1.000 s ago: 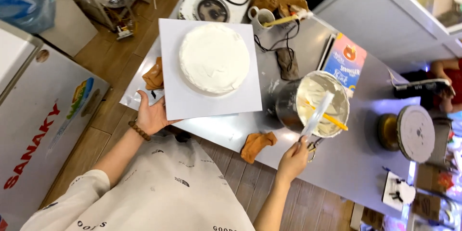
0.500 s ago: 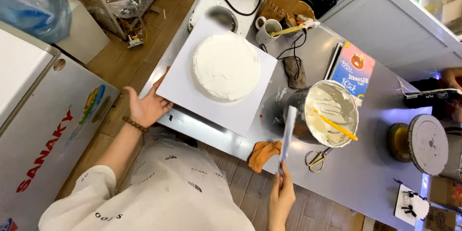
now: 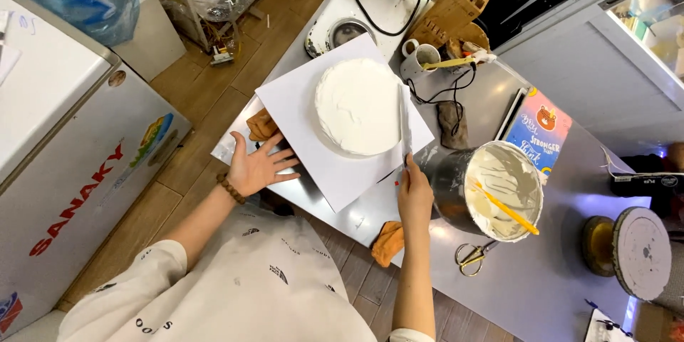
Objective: Smoothing white frosting onto a round cake using an offset spatula and a plastic scraper.
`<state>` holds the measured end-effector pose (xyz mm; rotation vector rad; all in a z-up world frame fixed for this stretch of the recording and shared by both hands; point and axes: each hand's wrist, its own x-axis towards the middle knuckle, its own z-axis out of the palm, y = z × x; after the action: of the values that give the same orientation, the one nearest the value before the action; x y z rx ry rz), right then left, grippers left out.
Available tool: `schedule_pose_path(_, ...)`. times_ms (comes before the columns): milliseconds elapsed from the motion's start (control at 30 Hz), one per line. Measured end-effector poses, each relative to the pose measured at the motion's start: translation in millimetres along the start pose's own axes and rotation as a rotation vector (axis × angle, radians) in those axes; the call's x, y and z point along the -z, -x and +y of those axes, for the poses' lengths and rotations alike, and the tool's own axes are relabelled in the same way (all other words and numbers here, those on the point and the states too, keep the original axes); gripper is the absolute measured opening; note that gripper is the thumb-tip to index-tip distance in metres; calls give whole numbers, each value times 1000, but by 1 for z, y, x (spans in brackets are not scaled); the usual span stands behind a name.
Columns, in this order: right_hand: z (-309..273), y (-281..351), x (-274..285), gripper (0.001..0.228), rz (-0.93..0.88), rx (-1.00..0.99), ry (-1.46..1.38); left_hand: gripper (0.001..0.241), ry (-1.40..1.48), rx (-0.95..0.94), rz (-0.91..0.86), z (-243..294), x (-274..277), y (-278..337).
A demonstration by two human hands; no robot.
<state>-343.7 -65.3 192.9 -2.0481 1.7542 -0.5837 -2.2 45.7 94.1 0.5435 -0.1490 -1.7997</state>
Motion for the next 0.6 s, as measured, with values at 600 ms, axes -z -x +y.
schedule_pose_path(600,11,-28,31,35,-5,-61,-103,132,70,-107,69,6,15,-11)
